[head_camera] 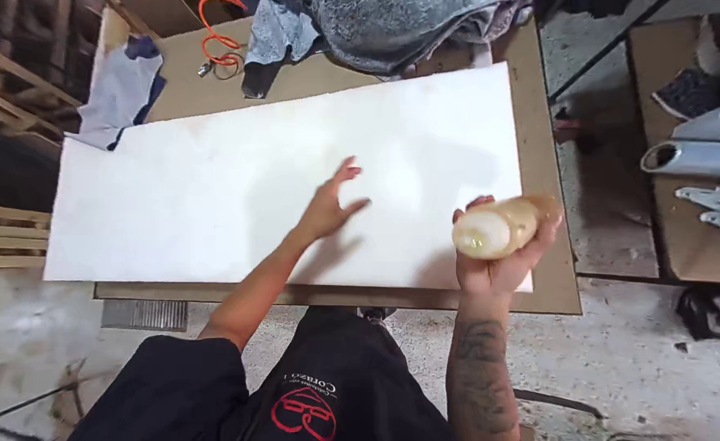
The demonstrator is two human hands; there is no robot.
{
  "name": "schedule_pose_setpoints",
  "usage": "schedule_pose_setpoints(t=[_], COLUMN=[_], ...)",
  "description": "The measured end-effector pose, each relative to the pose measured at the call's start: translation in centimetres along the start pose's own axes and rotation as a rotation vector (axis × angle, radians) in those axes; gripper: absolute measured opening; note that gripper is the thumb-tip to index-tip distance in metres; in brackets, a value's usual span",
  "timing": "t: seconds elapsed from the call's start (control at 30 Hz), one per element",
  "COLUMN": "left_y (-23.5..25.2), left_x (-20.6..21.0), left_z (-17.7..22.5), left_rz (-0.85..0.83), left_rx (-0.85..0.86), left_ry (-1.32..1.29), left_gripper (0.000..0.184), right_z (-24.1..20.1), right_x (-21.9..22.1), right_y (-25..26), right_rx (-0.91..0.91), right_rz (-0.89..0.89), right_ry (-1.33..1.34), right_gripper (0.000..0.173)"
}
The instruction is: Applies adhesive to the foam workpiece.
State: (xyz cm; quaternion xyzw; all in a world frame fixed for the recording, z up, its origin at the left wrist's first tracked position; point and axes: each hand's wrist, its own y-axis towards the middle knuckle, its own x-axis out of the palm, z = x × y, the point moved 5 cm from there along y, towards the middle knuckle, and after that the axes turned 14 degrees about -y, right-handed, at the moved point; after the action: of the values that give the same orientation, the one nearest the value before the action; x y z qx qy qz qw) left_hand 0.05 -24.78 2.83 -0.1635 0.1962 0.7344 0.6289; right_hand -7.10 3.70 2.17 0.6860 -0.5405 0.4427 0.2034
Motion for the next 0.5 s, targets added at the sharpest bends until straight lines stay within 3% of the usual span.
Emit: schedule_pose_setpoints(t=[0.1, 0.2, 0.3, 0.4, 0.5], left_y=[7.2, 17.2, 26.7, 31.7, 32.1], left_x=[-5.7, -9.4, -10.3, -9.7, -8.9], left_z=[-10.1, -17.1, -23.3, -27.1, -27.9], left_rz=[0.206, 0.255, 0.255, 0.222, 0.216], left_rx=[-0.127, -0.123, -0.115, -0.228, -0.294], left_ry=[-0.026, -0.040, -0.101, -0.014, 0.164], left_gripper=[0.072, 0.071, 0.075, 0.081, 0.080], right_z=[4.4, 9.4, 13.5, 16.5, 18.3], right_x=[3.9, 7.2, 8.3, 8.1, 7.0], right_y=[9.3, 19.0, 27.7, 34.6, 39.2], right_rx=[-0.006, -0.010, -0.019, -0.053, -0.098], right_rz=[-0.035, -0.065, 0.005, 0.078, 0.152], right_ry=[-0.097, -0.223, -0.356, -0.519, -0.688], right_gripper=[0.057, 0.053, 0.049, 0.050, 0.056])
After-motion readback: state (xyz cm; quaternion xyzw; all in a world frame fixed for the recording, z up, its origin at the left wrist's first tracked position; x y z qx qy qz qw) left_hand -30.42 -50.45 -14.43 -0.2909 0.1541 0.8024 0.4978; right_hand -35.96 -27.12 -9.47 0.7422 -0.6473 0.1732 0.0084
